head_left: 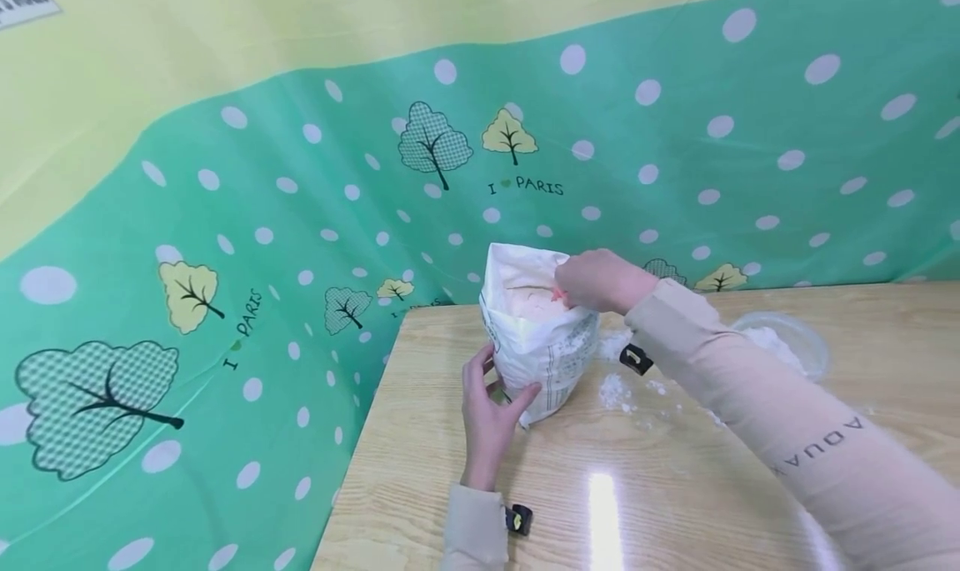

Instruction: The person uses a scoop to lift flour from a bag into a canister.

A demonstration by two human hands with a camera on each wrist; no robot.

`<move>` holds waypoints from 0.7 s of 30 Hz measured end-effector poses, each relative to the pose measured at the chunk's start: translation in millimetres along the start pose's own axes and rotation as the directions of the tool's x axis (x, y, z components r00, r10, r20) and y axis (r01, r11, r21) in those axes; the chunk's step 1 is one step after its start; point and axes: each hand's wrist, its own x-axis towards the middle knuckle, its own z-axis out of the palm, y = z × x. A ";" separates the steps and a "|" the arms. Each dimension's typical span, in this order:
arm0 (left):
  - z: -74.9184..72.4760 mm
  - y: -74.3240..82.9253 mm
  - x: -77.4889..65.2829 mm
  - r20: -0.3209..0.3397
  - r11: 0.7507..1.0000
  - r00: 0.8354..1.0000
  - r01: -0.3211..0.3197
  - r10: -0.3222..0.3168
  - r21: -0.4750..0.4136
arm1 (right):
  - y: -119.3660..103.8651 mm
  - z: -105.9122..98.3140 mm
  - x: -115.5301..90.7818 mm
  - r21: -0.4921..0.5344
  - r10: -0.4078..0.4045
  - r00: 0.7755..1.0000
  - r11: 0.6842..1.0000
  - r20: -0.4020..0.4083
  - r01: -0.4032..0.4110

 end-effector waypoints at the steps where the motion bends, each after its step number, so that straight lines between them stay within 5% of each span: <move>1: -0.5 -0.3 -0.2 -0.004 1.000 1.000 0.001 -0.001 0.003 | -0.5 0.4 0.2 -0.003 -0.004 1.000 1.000 -0.002 0.004; 21: -0.7 2.0 1.3 -0.010 1.000 1.000 -0.013 0.013 -0.011 | 4.5 2.3 -8.7 0.243 0.019 1.000 0.970 -0.005 -0.017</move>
